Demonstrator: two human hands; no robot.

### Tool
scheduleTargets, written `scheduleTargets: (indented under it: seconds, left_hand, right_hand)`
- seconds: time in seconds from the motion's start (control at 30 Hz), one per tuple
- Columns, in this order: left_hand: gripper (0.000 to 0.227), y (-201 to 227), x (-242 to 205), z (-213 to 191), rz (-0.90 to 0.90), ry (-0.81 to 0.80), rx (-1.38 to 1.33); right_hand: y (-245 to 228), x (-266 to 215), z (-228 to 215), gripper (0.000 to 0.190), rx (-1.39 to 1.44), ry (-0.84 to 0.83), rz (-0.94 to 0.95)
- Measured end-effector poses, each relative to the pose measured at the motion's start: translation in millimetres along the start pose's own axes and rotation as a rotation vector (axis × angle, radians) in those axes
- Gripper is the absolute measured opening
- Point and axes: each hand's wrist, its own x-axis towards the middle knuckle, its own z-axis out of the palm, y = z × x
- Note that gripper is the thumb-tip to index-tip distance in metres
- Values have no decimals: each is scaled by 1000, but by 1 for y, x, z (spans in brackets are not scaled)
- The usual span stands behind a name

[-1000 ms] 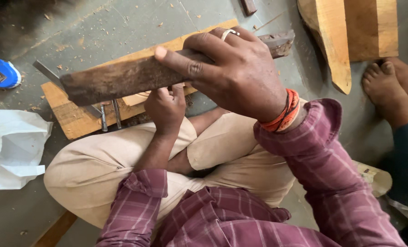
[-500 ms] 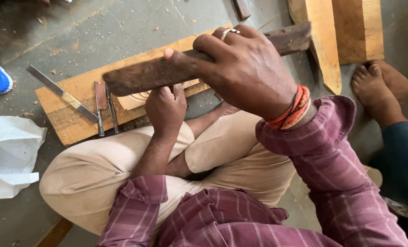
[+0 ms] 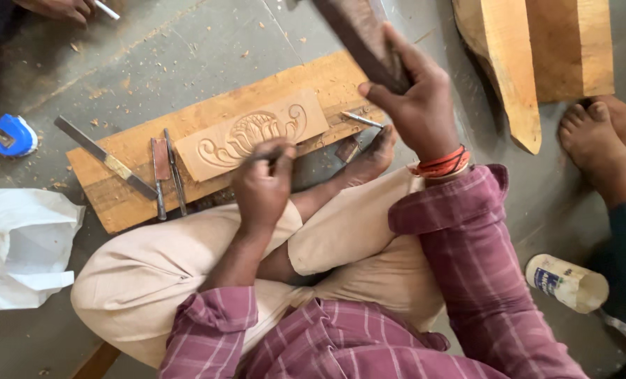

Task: The person sits cross-legged on the floor and carves a floral design into a rectangular wooden block using a chisel and a wooden mallet. They repeatedly strike the chisel to shape the wood and occasionally use sandpaper to smooth the carved surface.

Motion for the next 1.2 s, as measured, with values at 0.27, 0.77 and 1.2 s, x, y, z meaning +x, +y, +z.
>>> scheduleTargets:
  seconds: [0.27,0.77,1.2]
  left_hand:
    - [13,-25,10,-10,-171,102,-204]
    - [40,-30,18,-69,-383,179,-428]
    - [28,-27,-22,-7,-130,-201,-222]
  right_hand:
    - [32,5,-19,42,782,182,447]
    - [85,6,-7,21,1142,182,701]
    - [73,-8,-19,22,1135,14,718]
